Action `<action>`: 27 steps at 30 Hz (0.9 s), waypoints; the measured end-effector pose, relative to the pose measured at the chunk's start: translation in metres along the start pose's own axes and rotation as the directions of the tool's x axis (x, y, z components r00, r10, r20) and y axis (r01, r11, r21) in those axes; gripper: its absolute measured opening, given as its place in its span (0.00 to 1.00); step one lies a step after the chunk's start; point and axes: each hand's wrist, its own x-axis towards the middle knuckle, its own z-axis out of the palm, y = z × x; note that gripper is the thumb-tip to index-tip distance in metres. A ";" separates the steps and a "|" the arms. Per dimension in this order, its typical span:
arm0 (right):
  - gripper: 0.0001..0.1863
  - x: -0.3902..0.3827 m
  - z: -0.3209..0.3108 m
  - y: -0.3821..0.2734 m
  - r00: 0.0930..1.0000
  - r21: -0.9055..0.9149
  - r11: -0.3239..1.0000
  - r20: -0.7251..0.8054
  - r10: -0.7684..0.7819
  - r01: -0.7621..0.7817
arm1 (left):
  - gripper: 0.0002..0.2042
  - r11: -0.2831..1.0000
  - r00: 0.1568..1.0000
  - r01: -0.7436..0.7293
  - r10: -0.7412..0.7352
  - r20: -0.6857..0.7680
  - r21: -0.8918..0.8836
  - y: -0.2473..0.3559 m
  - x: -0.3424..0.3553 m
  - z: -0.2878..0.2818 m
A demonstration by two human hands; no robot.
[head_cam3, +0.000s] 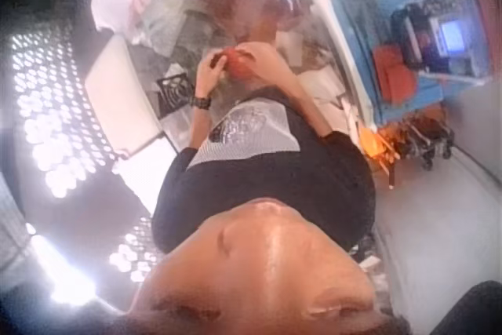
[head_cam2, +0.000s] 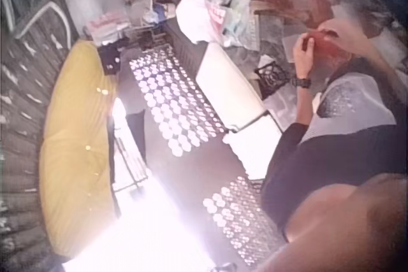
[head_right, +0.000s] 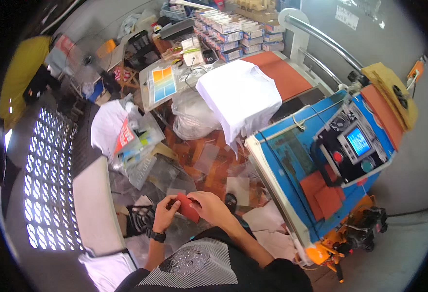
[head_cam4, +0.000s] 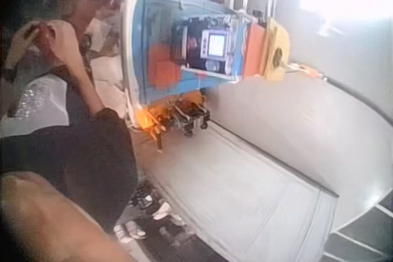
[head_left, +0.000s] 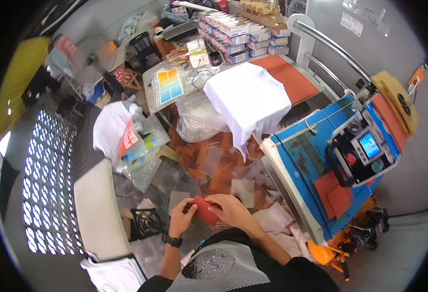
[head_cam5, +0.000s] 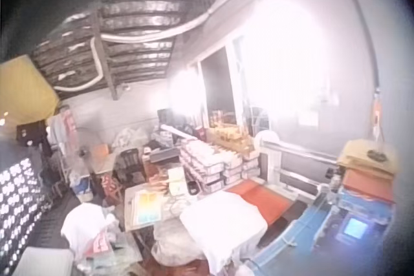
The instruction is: The person prepares a white t-shirt on a heat press, cuts a design from a sheet using shears, positions it on the shirt, and operates a digital press machine.
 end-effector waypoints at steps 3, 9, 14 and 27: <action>0.15 0.056 0.005 0.005 0.995 0.002 0.995 0.028 0.097 -0.097 | 0.11 0.999 0.997 0.041 -0.039 0.068 -0.034 0.007 0.050 -0.037; 0.14 0.207 -0.063 0.065 0.960 -0.060 0.970 -0.172 0.222 -0.236 | 0.10 0.999 0.968 -0.028 0.038 0.248 -0.042 0.023 0.275 -0.045; 0.11 0.288 -0.097 0.124 0.773 0.010 0.915 -0.531 0.347 -0.404 | 0.10 0.981 0.798 -0.149 0.193 0.571 -0.124 0.051 0.445 -0.011; 0.11 0.389 -0.156 0.150 0.337 0.224 0.852 -0.848 0.410 -0.472 | 0.10 0.832 0.129 -0.518 0.306 0.943 -0.200 0.163 0.689 0.065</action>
